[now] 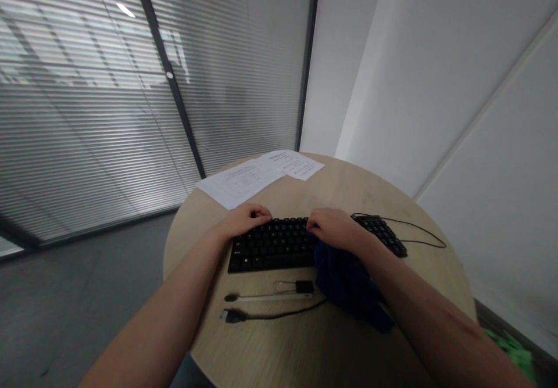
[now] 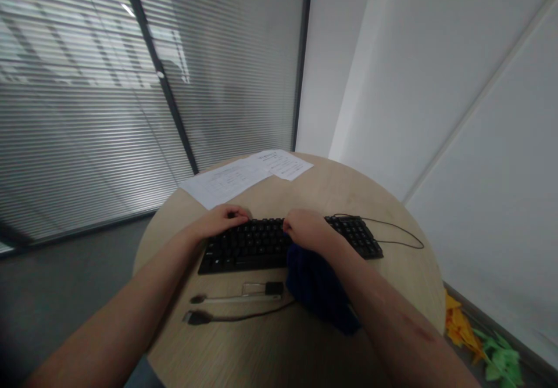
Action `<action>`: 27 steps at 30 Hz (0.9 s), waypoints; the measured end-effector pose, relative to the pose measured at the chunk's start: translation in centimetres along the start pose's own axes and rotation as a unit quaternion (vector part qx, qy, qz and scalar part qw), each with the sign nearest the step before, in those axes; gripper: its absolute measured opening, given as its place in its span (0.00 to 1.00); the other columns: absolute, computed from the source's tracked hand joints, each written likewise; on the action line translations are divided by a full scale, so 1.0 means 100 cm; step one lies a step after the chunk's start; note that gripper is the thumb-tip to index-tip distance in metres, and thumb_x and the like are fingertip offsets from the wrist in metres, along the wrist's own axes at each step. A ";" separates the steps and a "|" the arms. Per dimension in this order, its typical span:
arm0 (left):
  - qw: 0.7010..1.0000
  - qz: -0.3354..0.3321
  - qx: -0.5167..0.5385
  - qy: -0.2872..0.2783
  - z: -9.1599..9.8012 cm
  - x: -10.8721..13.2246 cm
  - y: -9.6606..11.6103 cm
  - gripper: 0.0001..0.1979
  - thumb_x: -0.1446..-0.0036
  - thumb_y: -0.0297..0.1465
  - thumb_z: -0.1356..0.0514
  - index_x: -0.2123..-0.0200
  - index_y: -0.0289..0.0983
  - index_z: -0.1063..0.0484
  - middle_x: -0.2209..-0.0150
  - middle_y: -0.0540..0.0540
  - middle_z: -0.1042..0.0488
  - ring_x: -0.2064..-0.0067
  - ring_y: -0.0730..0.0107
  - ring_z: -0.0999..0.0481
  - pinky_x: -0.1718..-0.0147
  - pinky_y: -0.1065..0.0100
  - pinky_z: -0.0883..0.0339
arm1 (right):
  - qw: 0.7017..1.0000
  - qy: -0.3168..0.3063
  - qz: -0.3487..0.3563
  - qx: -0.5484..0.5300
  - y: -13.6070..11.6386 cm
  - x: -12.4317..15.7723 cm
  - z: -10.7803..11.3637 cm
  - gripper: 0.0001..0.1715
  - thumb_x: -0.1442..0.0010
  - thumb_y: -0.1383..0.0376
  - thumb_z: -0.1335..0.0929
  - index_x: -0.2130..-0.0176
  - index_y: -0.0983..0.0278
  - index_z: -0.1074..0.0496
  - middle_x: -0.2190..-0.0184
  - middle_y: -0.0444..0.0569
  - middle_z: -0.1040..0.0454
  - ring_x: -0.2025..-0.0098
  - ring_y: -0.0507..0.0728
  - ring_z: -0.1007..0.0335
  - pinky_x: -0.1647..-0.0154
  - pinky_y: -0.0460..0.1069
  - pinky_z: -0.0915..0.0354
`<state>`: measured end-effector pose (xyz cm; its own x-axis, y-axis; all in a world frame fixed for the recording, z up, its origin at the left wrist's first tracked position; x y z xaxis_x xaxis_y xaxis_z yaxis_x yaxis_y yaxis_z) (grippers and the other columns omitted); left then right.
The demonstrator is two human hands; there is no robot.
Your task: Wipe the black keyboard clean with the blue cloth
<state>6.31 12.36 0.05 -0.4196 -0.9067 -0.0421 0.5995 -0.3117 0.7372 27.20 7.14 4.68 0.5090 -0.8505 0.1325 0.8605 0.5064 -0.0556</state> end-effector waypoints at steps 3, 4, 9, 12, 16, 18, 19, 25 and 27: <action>1.000 -0.003 0.006 -0.003 0.000 0.001 0.003 0.18 0.42 0.45 0.38 0.59 0.38 0.20 0.64 0.46 0.20 0.60 0.62 0.23 0.57 0.63 0.33 | 1.000 -0.009 0.005 0.004 -0.002 0.002 0.000 0.17 0.34 0.63 0.36 0.53 0.59 0.20 0.53 0.49 0.24 0.50 0.55 0.29 0.50 0.45 0.37; 1.000 -0.004 0.009 -0.004 -0.001 0.001 0.004 0.18 0.42 0.45 0.38 0.60 0.38 0.20 0.64 0.46 0.20 0.61 0.62 0.23 0.58 0.63 0.33 | 1.000 -0.015 0.010 0.004 -0.002 0.003 0.000 0.17 0.35 0.64 0.36 0.53 0.59 0.20 0.53 0.48 0.24 0.50 0.55 0.29 0.50 0.45 0.37; 1.000 0.002 0.008 -0.005 -0.001 0.001 0.003 0.19 0.42 0.46 0.39 0.59 0.37 0.20 0.64 0.45 0.20 0.60 0.61 0.23 0.57 0.63 0.33 | 1.000 -0.003 0.014 0.002 -0.001 0.001 0.000 0.16 0.34 0.63 0.36 0.54 0.58 0.20 0.53 0.47 0.24 0.49 0.55 0.29 0.50 0.46 0.37; 1.000 0.001 0.005 -0.002 0.000 0.001 0.001 0.18 0.42 0.46 0.39 0.60 0.38 0.20 0.65 0.46 0.20 0.61 0.62 0.23 0.59 0.63 0.33 | 1.000 0.010 0.012 0.006 -0.002 -0.001 -0.001 0.17 0.33 0.62 0.37 0.54 0.59 0.20 0.52 0.48 0.24 0.50 0.55 0.29 0.50 0.46 0.37; 1.000 -0.008 0.011 -0.001 0.000 0.001 0.002 0.18 0.43 0.46 0.38 0.59 0.38 0.20 0.64 0.45 0.19 0.61 0.62 0.24 0.58 0.64 0.33 | 1.000 -0.006 0.019 0.008 -0.003 0.000 -0.003 0.17 0.34 0.63 0.37 0.54 0.58 0.20 0.54 0.48 0.24 0.50 0.55 0.29 0.50 0.46 0.37; 1.000 -0.002 0.007 0.000 0.000 0.001 0.002 0.19 0.43 0.46 0.38 0.59 0.38 0.20 0.63 0.45 0.19 0.60 0.61 0.24 0.58 0.63 0.33 | 1.000 -0.005 0.015 0.001 0.002 0.002 0.001 0.16 0.34 0.63 0.36 0.54 0.58 0.20 0.53 0.47 0.24 0.50 0.55 0.29 0.49 0.46 0.37; 1.000 0.000 0.004 0.001 0.000 0.001 0.002 0.19 0.42 0.46 0.38 0.59 0.37 0.20 0.63 0.44 0.19 0.60 0.61 0.23 0.58 0.63 0.33 | 1.000 0.002 0.010 -0.002 0.005 0.003 0.004 0.16 0.34 0.63 0.36 0.54 0.58 0.20 0.53 0.47 0.24 0.49 0.54 0.29 0.48 0.46 0.37; 1.000 0.002 -0.002 -0.003 -0.001 0.001 0.002 0.19 0.42 0.45 0.39 0.60 0.37 0.20 0.64 0.44 0.20 0.61 0.61 0.23 0.59 0.63 0.34 | 0.999 0.027 -0.019 -0.017 0.027 0.009 0.019 0.15 0.34 0.63 0.35 0.53 0.60 0.20 0.52 0.48 0.24 0.49 0.54 0.30 0.46 0.45 0.38; 1.000 0.000 -0.002 -0.002 -0.001 0.001 0.003 0.19 0.42 0.45 0.39 0.59 0.37 0.20 0.64 0.44 0.19 0.61 0.62 0.23 0.58 0.63 0.34 | 1.000 0.017 -0.018 -0.016 0.026 0.009 0.016 0.15 0.35 0.63 0.35 0.53 0.60 0.20 0.52 0.48 0.24 0.49 0.54 0.30 0.47 0.45 0.38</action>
<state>6.50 12.17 0.19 -0.4224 -0.9055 -0.0400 0.6014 -0.3130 0.7351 29.88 7.94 6.26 0.4774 -0.8729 0.1008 0.8783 0.4708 -0.0832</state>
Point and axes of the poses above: each hand's wrist, its own x-axis away from the middle knuckle, its own z-axis out of the back of the hand, y = z × x, the point moved 9 cm from there along -x, towards the middle knuckle
